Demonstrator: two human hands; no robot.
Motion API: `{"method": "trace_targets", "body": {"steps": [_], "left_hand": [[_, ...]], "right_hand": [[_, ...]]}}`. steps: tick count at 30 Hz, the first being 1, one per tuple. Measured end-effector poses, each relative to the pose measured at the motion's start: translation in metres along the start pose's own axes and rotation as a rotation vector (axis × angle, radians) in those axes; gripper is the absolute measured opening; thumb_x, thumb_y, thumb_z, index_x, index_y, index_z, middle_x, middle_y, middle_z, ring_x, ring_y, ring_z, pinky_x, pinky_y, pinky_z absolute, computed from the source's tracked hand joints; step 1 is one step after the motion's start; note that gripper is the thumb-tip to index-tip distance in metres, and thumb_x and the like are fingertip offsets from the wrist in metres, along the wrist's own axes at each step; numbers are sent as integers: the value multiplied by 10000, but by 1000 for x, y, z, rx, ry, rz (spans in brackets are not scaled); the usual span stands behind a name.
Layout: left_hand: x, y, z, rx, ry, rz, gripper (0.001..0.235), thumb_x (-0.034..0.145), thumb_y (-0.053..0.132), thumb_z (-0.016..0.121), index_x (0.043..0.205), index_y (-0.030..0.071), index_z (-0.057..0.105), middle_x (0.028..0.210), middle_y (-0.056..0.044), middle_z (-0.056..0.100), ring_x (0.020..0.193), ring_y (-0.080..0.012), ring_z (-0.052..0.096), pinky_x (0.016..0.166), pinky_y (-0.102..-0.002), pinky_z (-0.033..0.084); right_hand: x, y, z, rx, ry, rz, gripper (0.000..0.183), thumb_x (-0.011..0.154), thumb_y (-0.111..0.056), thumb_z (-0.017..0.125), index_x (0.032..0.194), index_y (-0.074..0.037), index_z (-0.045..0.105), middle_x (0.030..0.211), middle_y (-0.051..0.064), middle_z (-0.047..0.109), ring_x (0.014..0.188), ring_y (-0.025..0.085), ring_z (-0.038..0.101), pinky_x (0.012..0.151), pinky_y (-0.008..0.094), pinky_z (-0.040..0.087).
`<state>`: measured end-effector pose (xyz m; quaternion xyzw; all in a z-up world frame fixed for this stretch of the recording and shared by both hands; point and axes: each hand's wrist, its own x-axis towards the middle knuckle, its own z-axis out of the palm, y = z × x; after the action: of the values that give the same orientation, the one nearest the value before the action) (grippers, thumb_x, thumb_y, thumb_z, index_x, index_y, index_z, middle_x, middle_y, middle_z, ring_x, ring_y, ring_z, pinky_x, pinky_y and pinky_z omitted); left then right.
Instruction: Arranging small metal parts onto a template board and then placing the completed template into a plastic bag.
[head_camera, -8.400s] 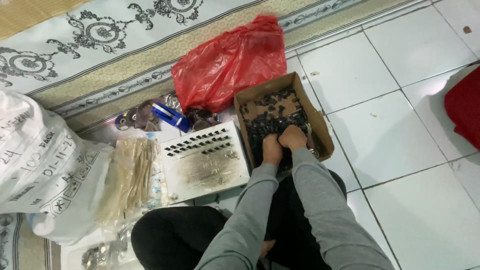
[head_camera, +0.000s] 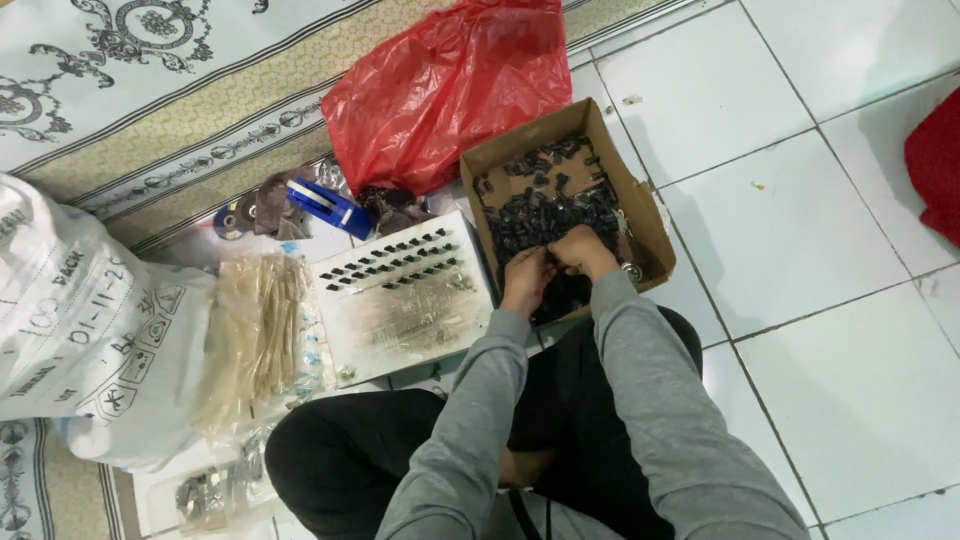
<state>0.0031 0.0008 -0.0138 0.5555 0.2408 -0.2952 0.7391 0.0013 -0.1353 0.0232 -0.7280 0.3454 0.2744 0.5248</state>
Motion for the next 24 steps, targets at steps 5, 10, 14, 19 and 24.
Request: {"method": "trace_targets", "body": {"steps": [5,10,14,19,24], "left_hand": [[-14,16,0,217,-42,152,392,989,108,640,1319,-97,589,1138,-303,640,940,-296,665,790,-415,619],[5,-1,-5,354,4,260,280,950,99,708,1174,-68,680,1015,-277,705,827,-295,715,657,-384,643],[-31,23,8,657,60,333,209,968,104,670,1127,-25,715,1038,-228,729,979,-309,715,746,-406,633],[-20,6,13,724,95,352,201,981,94,627,1104,-34,721,1089,-237,733,1082,-340,695,861,-446,606],[4,-22,18,456,160,168,254,961,97,597,1084,-92,714,1046,-255,726,1076,-351,676,941,-461,562]], "right_hand": [[-5,-3,-1,-28,27,0,544,1000,-330,617,1327,103,587,1274,273,646,1094,321,693,764,396,657],[24,13,2,-183,44,-16,525,995,-387,599,1245,73,642,1151,256,687,959,312,720,666,397,676],[60,24,8,-351,75,-40,461,1018,-301,531,1248,81,651,1145,262,690,970,323,709,673,408,670],[58,23,9,-433,102,-29,412,1022,-259,522,1213,74,672,1100,259,704,936,319,708,655,406,652],[111,51,11,-476,134,-27,368,986,-221,504,1065,69,715,938,239,719,806,318,702,585,405,602]]}}
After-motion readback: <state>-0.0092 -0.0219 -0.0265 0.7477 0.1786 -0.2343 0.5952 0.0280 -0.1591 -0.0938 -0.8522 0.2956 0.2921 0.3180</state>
